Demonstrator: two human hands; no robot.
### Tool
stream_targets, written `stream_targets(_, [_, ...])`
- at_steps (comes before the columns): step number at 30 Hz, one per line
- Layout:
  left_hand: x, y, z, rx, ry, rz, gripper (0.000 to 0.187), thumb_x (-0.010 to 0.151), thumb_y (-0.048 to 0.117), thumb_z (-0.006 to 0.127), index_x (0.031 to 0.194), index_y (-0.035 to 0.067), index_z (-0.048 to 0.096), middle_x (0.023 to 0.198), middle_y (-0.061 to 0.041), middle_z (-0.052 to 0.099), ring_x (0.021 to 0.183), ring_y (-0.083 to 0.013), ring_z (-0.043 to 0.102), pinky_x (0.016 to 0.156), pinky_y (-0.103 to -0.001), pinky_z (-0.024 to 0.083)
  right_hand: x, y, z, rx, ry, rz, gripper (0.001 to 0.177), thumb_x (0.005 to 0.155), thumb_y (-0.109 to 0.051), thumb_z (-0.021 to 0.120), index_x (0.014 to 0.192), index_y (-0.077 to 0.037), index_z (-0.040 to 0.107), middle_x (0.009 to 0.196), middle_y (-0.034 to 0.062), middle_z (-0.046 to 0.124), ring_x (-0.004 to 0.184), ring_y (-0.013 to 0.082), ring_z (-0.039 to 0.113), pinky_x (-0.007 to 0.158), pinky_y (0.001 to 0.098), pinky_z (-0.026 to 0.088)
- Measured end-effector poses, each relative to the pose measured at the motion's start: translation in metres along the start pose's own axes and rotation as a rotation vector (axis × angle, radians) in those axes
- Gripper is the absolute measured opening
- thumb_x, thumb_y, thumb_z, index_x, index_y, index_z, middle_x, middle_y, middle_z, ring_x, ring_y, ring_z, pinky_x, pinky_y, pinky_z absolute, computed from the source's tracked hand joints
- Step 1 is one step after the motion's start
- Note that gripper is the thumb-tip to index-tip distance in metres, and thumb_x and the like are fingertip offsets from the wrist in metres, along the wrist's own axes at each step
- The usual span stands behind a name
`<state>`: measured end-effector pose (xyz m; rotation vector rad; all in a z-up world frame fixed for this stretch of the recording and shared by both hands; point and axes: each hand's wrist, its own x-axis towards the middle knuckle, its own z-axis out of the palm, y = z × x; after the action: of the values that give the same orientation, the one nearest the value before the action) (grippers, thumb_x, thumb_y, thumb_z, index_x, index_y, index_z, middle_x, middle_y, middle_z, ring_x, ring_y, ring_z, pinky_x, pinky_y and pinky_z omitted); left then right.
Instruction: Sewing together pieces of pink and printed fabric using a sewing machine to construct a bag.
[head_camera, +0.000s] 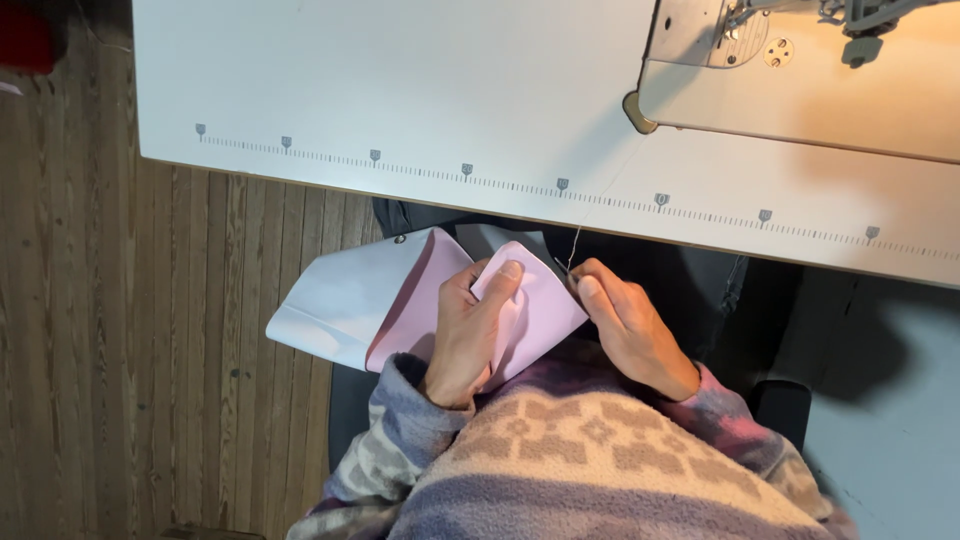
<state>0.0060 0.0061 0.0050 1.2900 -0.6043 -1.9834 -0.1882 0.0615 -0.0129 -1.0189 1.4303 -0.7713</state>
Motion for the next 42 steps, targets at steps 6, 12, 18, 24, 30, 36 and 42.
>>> stream_targets(6, [-0.013,0.019,-0.008,0.370,-0.111,-0.123,0.023,0.104,0.020,0.068,0.109,-0.002,0.068,0.083,-0.009,0.063,0.064,-0.0134,0.052,0.052,-0.029,0.039,-0.011,0.002,-0.006,0.006,0.033,-0.074,0.023,0.107,-0.022,0.047,0.106,-0.003,0.059,0.080,0.0034,0.059,0.067,0.0087,0.052,0.059,0.0249,0.045])
stream_targets(12, [-0.052,0.102,-0.031,0.946,-0.501,0.635,0.016,0.097,0.018,0.068,0.110,0.008,0.068,0.104,-0.006,0.073,0.098,-0.0195,0.071,0.094,-0.035,0.054,-0.031,-0.028,-0.068,-0.880,0.807,-0.513,0.016,0.126,-0.009,0.053,0.137,0.000,0.060,0.122,0.0141,0.066,0.108,0.0304,0.062,0.094,0.0387,0.051])
stream_targets(18, [-0.129,0.151,-0.074,0.964,-0.481,1.034,0.009,0.095,0.022,0.070,0.091,0.015,0.074,0.099,0.000,0.076,0.087,-0.0133,0.071,0.104,-0.047,0.050,-0.015,-0.023,-0.096,-1.281,0.762,-0.334,0.048,0.112,-0.014,0.058,0.155,0.004,0.046,0.153,0.0270,0.048,0.141,0.0463,0.046,0.114,0.0604,0.035])
stream_targets(24, [-0.193,0.167,-0.087,1.075,-0.409,1.494,0.007,0.085,0.014,0.070,0.081,0.017,0.074,0.085,0.001,0.075,0.073,-0.0086,0.064,0.095,-0.038,0.038,-0.046,-0.041,0.006,-0.254,0.191,-0.620,0.131,0.058,-0.072,0.085,0.152,0.004,0.031,0.151,0.0236,0.042,0.135,0.0399,0.048,0.114,0.0483,0.039])
stream_targets(30, [-0.247,0.132,-0.147,0.820,-0.110,1.967,0.049,0.085,0.027,0.093,0.063,0.015,0.050,0.067,0.003,0.066,0.055,-0.0081,0.061,0.058,-0.030,0.043,-0.053,-0.042,0.114,-0.651,-0.463,-1.192,0.054,0.076,-0.004,0.073,0.129,-0.002,0.066,0.131,0.0116,0.071,0.123,0.0276,0.069,0.117,0.0503,0.046])
stream_targets(36, [-0.326,0.120,-0.141,0.837,-0.254,1.962,0.051,0.092,0.042,0.075,0.062,0.015,0.044,0.053,0.004,0.051,0.043,-0.0096,0.050,0.045,-0.029,0.036,-0.072,-0.067,0.127,-0.614,-0.593,-1.311,0.047,0.086,-0.028,0.076,0.127,-0.006,0.069,0.124,0.0080,0.076,0.117,0.0230,0.071,0.114,0.0499,0.049])
stream_targets(42, [-0.336,0.144,-0.189,0.285,-1.143,1.807,0.057,0.102,0.064,0.050,0.063,0.028,0.031,0.049,0.012,0.038,0.037,-0.0012,0.034,0.039,-0.024,0.020,-0.072,-0.068,0.161,-0.378,-1.106,-1.060,0.073,0.089,-0.049,0.069,0.142,0.000,0.057,0.158,0.0208,0.051,0.150,0.0407,0.046,0.126,0.0536,0.027])
